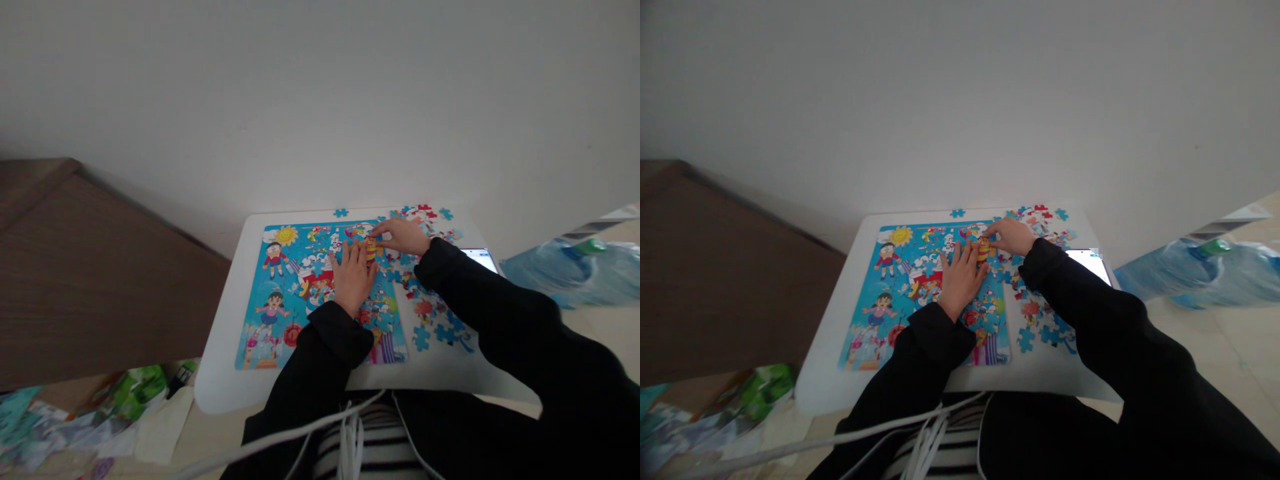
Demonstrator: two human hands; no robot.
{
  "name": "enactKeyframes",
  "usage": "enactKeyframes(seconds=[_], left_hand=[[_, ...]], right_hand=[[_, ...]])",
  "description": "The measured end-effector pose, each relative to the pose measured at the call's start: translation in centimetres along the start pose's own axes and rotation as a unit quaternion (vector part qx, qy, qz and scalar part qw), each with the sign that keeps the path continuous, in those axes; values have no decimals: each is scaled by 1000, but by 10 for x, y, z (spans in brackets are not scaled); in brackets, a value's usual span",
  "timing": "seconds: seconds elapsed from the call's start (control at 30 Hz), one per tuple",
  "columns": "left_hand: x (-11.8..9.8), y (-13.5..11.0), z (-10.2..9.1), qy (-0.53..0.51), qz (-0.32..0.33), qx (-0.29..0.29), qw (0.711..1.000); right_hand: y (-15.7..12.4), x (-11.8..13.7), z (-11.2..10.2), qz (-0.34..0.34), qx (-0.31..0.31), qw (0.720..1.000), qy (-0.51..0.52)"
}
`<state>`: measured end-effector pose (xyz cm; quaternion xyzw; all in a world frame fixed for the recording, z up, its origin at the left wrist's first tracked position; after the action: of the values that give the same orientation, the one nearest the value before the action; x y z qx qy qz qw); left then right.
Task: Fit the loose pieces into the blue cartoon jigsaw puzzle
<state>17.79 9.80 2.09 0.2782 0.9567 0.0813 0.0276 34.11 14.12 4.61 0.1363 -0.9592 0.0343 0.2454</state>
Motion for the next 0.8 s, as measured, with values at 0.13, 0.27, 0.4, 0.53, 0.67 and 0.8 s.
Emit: enactKeyframes(seconds=[0.13,0.27,0.4,0.53,0.67,0.8], left_hand=[[0,0,2,3,-2,-1,1000],[0,0,3,3,-5,-3,1000],[0,0,4,4,-14,-7,1000],[-2,0,3,14,-14,4,1000],[-3,0,2,36,-13,10,999],[-3,1,4,44,-13,20,999]], right_hand=[[2,0,0,14,-3,1000,9],[5,1,1,19,7,1000,17],[7,1,1,37,8,999,6],[3,4,0,68,-9,997,-24],[-1,9,-1,91,-19,993,-67],[0,15,-1,62,10,992,-106]])
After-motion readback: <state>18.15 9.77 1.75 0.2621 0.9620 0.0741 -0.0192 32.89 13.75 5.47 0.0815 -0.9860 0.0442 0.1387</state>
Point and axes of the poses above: each hand's wrist, its own y-axis towards the middle knuckle, its own z-axis out of the palm, x = y × z, the point moved 2 cm from there along y, towards the middle knuckle, and after that the axes turned 12 degrees about y, right-handed, at the moved point
